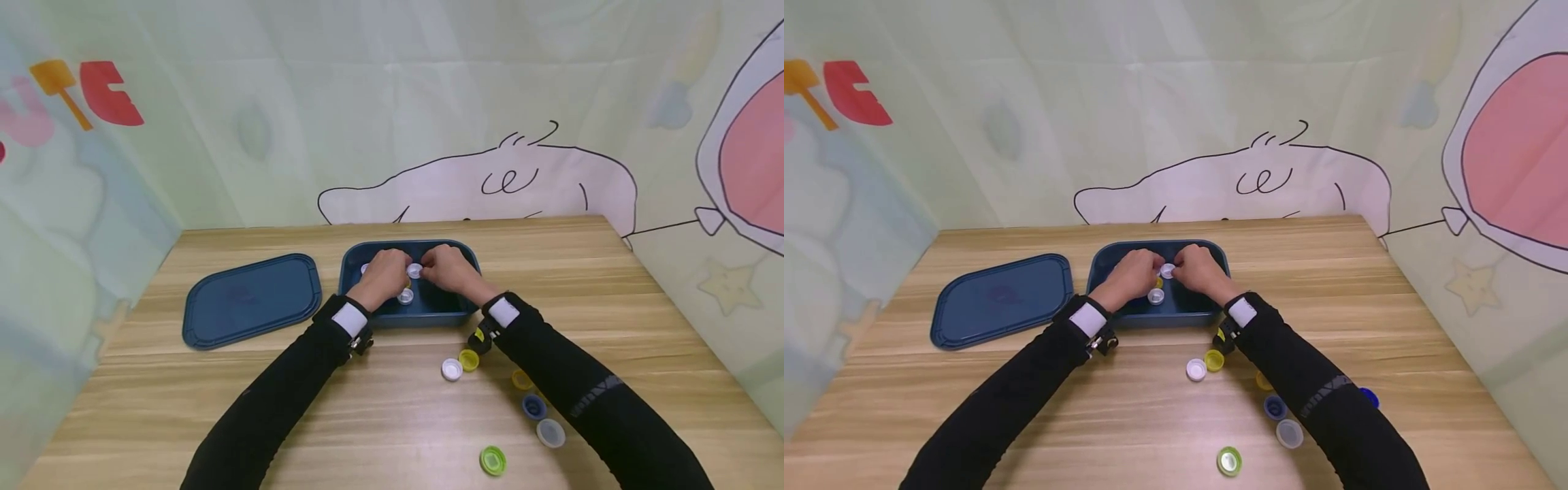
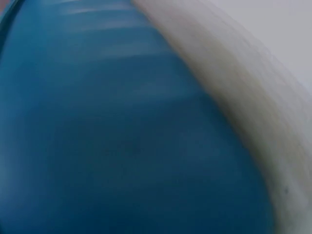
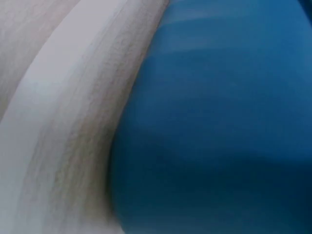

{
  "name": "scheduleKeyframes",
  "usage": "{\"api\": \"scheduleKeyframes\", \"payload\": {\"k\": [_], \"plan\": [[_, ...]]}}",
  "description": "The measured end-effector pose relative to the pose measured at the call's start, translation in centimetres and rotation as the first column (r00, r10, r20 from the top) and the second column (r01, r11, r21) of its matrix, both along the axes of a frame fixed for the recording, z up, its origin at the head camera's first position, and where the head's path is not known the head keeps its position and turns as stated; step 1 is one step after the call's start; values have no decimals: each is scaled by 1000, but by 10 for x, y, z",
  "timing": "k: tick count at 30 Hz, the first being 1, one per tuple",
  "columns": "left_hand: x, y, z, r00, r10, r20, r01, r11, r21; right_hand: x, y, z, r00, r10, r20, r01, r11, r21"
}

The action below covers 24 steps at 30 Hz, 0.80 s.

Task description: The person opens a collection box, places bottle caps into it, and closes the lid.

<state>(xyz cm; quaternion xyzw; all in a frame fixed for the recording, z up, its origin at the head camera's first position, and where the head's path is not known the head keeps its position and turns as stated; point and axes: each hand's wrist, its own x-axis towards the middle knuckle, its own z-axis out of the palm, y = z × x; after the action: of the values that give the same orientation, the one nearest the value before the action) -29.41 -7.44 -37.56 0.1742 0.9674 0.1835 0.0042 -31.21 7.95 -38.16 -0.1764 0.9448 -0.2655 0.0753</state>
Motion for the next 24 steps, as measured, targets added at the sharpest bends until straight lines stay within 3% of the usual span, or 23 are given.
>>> {"api": "scheduleKeyframes", "payload": {"k": [5,10,16,24], "plan": [[8,0,7,999,14,33,-15,999,40,9,3,5,998,9,-69,-11,999,-30],[23,0,17,999,0,-39,2,999,46,23,6,13,983,32,-181,-53,992,-111],[52,1,33,984,-20,-175,24,999,22,47,12,29,975,61,-213,-102,977,-187],[95,-4,48,977,-38,-209,47,998,38,94,20,45,956,123,-268,-179,964,-196]]}}
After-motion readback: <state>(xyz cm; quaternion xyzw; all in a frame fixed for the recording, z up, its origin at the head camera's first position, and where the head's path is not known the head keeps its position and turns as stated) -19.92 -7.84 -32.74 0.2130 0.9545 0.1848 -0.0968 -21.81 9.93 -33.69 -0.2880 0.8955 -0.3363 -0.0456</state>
